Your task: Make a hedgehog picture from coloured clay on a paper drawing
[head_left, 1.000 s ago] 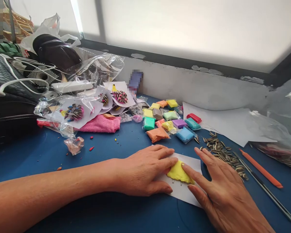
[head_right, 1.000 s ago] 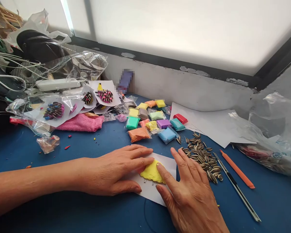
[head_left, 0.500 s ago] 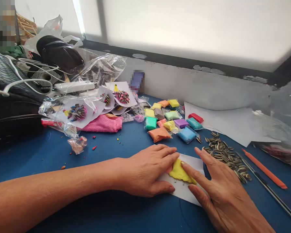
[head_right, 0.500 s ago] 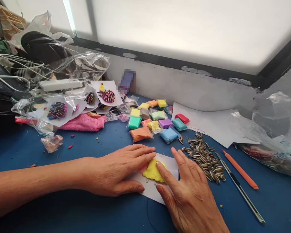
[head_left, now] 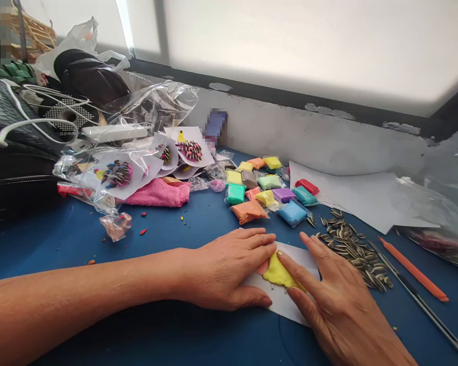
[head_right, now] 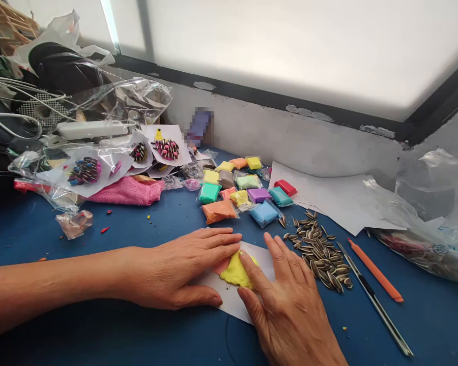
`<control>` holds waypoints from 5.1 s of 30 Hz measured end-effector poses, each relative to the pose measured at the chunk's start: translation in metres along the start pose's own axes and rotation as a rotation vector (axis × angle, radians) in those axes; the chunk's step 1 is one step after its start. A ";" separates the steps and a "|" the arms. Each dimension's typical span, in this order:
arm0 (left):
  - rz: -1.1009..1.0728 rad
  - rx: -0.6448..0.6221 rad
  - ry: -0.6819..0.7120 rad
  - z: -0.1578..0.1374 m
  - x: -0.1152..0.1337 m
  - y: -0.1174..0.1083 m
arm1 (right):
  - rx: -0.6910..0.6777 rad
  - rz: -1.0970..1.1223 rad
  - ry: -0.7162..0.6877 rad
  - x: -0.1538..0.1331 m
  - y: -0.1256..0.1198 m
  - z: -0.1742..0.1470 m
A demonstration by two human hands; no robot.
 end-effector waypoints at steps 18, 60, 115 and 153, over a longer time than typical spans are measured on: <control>0.059 0.030 0.053 0.000 -0.005 0.003 | -0.021 -0.060 0.002 0.006 -0.013 -0.003; -0.037 0.040 0.076 -0.001 -0.007 0.001 | 0.051 0.171 0.194 0.024 -0.022 -0.004; -0.030 0.035 0.074 0.002 -0.005 0.000 | 0.148 0.070 -0.068 0.010 -0.018 -0.007; -0.031 0.063 0.107 0.000 -0.007 0.001 | 0.030 -0.026 -0.007 0.010 -0.008 -0.012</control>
Point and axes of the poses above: each hand's wrist, its own z-axis towards the middle knuckle, its own y-axis out of the palm, x = y × z, the point moved 1 cm from there along z, towards the middle knuckle, and after that the axes turned 14 degrees about -z, right-handed, at the moved point
